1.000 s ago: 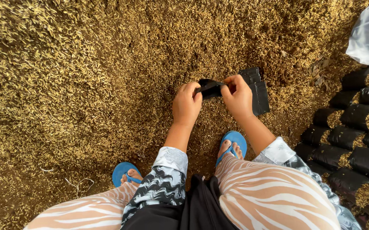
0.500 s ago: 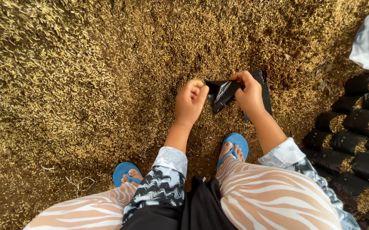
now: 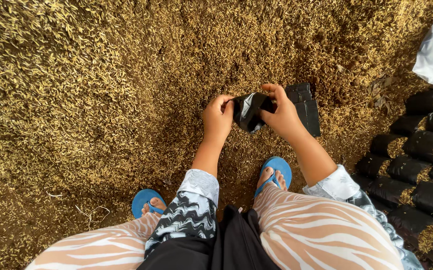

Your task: The person scoops dried plant material from a large pile and fills small black pouches by hand. The filled pouches are placed in a stack nearby. The person repeats this process continuously throughout the clip.

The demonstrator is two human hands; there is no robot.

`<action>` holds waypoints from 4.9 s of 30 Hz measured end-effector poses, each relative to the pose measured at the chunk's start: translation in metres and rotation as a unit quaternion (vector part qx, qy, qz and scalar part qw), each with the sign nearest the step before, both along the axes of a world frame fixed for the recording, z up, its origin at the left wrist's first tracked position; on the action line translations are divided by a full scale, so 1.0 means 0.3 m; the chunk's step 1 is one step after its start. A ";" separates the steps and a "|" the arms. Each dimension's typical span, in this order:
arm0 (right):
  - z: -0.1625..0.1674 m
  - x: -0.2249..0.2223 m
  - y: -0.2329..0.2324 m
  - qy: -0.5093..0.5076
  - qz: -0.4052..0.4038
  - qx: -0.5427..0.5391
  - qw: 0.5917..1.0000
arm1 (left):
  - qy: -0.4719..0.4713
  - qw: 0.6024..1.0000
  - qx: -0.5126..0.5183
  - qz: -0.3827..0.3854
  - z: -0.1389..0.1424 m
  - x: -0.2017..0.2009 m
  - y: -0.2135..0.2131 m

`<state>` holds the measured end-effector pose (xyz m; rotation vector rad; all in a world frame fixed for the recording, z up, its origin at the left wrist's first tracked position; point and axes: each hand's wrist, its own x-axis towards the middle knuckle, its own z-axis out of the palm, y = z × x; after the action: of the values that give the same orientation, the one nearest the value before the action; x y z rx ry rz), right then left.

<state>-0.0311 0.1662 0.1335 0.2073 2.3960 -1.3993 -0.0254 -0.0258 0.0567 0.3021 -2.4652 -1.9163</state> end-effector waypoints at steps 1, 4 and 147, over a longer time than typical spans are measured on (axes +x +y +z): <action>0.006 -0.001 0.002 0.005 -0.009 0.020 1.000 | -0.002 1.000 0.008 0.003 -0.005 -0.001 -0.003; 0.012 -0.005 0.021 0.033 -0.022 0.077 0.996 | -0.033 0.999 0.025 0.007 -0.009 0.000 0.002; -0.206 -0.132 -0.045 -0.009 -0.068 -0.324 0.944 | 0.020 0.976 -0.198 0.091 0.160 -0.052 -0.204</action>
<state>-0.0706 0.1528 0.0718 0.2098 1.8007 -2.1440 -0.0411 -0.0871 0.1046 0.4550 -2.6094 -1.3128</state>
